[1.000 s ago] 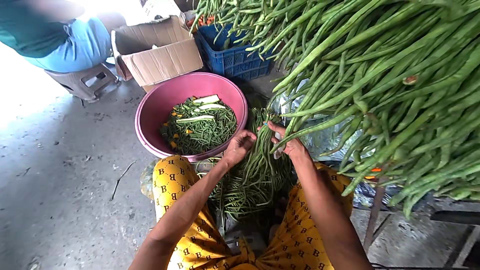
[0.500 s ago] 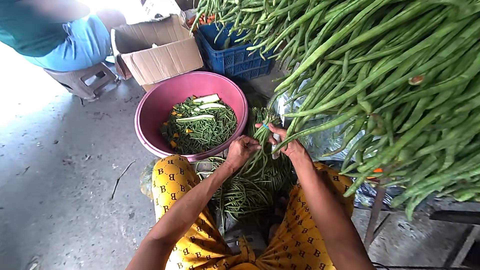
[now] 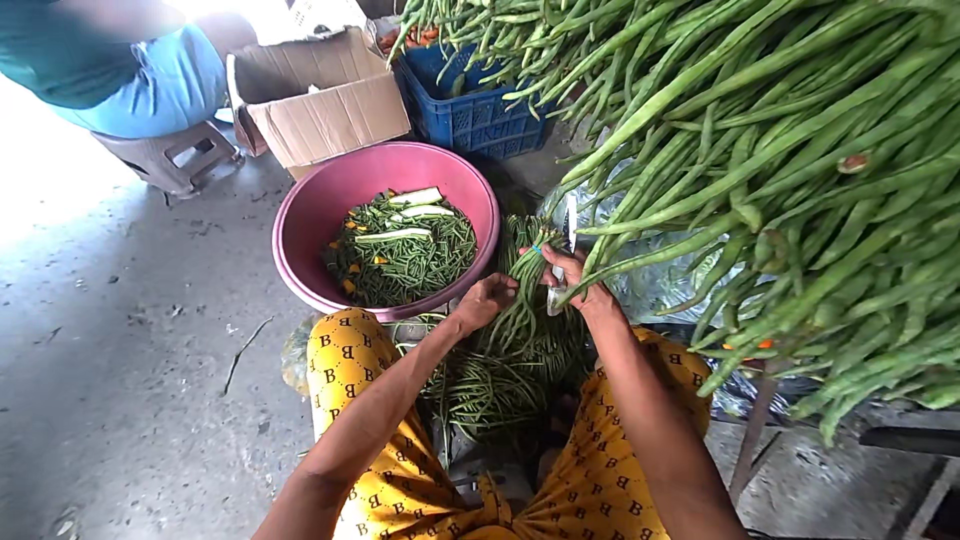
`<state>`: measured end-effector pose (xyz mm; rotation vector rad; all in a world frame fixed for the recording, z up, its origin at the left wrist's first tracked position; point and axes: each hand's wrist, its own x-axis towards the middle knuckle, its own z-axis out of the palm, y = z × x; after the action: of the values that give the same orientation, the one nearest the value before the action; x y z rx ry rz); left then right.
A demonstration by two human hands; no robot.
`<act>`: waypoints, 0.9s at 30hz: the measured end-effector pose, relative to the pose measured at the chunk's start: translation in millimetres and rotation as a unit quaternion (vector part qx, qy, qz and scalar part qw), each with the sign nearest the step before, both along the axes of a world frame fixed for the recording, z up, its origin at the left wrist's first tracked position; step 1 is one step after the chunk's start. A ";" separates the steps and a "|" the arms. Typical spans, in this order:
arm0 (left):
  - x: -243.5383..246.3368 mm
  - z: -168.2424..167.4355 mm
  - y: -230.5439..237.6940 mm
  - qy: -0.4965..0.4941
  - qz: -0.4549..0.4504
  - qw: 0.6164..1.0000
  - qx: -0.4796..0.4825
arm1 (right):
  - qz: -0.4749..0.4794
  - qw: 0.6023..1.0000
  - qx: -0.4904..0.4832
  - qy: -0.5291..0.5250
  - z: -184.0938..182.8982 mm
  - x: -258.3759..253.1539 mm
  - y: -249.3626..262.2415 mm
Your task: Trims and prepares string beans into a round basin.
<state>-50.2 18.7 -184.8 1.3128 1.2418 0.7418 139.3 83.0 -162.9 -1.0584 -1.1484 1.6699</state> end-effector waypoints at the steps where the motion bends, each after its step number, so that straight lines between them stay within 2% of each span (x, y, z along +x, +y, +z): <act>1: -3.2 -0.3 1.9 0.011 -0.013 1.000 0.002 | -0.017 1.000 -0.009 0.005 3.3 -1.5 -1.3; 4: -6.8 2.4 1.7 -0.016 -0.027 0.999 -0.006 | -0.066 0.997 0.002 -0.025 9.9 5.0 -2.1; 9: -5.9 8.8 2.7 -0.077 0.041 0.996 -0.018 | -0.133 0.988 0.005 -0.083 23.4 9.6 -3.2; 11: -3.2 6.7 2.2 -0.070 0.054 0.996 -0.019 | -0.120 0.986 0.008 -0.112 19.4 11.9 -5.0; 14: 0.2 1.3 -2.1 -0.022 0.049 0.998 0.036 | -0.100 0.990 0.010 -0.096 11.2 10.8 -2.1; 18: 6.1 2.0 -3.3 0.037 0.043 0.995 0.087 | -0.109 0.990 -0.004 -0.084 15.8 -6.0 -3.1; 20: 3.5 7.2 -2.3 0.066 0.037 0.994 0.082 | -0.105 0.989 0.002 -0.103 19.9 -6.5 -4.8; 22: -0.9 7.7 -0.5 0.058 0.050 0.994 0.074 | -0.090 0.989 0.009 -0.117 18.3 0.8 -6.5; 27: -3.3 9.7 3.5 -0.035 0.084 0.995 0.030 | -0.070 0.991 0.007 -0.110 18.6 4.7 -7.5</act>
<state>-53.5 22.2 -175.1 1.2298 1.2926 0.9424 144.1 75.5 -144.3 -1.3095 -1.1937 1.4621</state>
